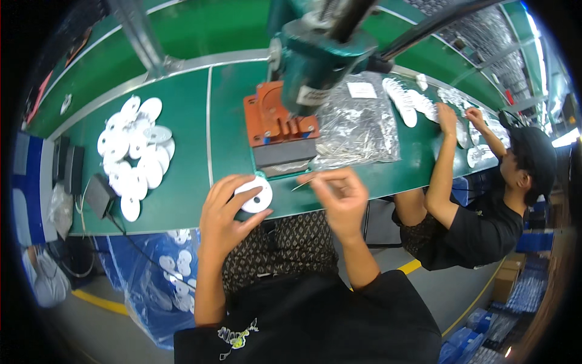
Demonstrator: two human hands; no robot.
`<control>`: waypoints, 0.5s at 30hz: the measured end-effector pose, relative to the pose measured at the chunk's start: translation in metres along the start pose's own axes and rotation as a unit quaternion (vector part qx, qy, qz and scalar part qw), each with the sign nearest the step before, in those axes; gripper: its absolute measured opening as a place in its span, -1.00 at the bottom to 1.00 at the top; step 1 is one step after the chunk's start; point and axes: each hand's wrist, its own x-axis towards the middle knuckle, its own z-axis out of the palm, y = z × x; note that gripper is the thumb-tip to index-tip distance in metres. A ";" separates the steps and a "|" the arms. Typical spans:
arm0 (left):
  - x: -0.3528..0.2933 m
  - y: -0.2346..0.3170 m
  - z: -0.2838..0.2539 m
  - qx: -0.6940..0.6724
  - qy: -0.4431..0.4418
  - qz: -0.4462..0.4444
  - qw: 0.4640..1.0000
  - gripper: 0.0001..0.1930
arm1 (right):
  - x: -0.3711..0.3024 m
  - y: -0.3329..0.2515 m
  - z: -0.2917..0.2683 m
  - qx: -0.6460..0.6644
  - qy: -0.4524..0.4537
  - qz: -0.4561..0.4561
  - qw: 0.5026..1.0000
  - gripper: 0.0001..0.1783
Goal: The person assembles small circular electronic components using a manual press.
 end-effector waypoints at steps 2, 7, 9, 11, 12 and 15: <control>-0.001 0.003 -0.001 0.002 0.004 -0.012 1.000 -0.54 | -0.008 0.009 0.019 -0.010 -0.076 0.000 0.997 -0.85; -0.001 0.005 0.001 -0.012 0.016 -0.013 1.000 -0.58 | -0.009 0.029 0.035 -0.049 -0.094 -0.061 0.992 -0.82; -0.004 0.003 0.001 -0.005 0.013 -0.016 1.000 -0.58 | -0.008 0.031 0.035 -0.067 -0.111 -0.075 0.989 -0.82; -0.005 0.002 0.001 -0.001 0.008 -0.017 1.000 -0.58 | -0.008 0.033 0.036 -0.086 -0.124 -0.088 0.985 -0.83; -0.004 0.003 0.000 -0.002 0.008 -0.016 1.000 -0.59 | -0.008 0.032 0.036 -0.092 -0.125 -0.088 0.984 -0.82; -0.004 0.002 -0.001 -0.002 0.007 -0.011 1.000 -0.59 | -0.004 0.028 0.034 -0.124 -0.140 -0.134 0.973 -0.79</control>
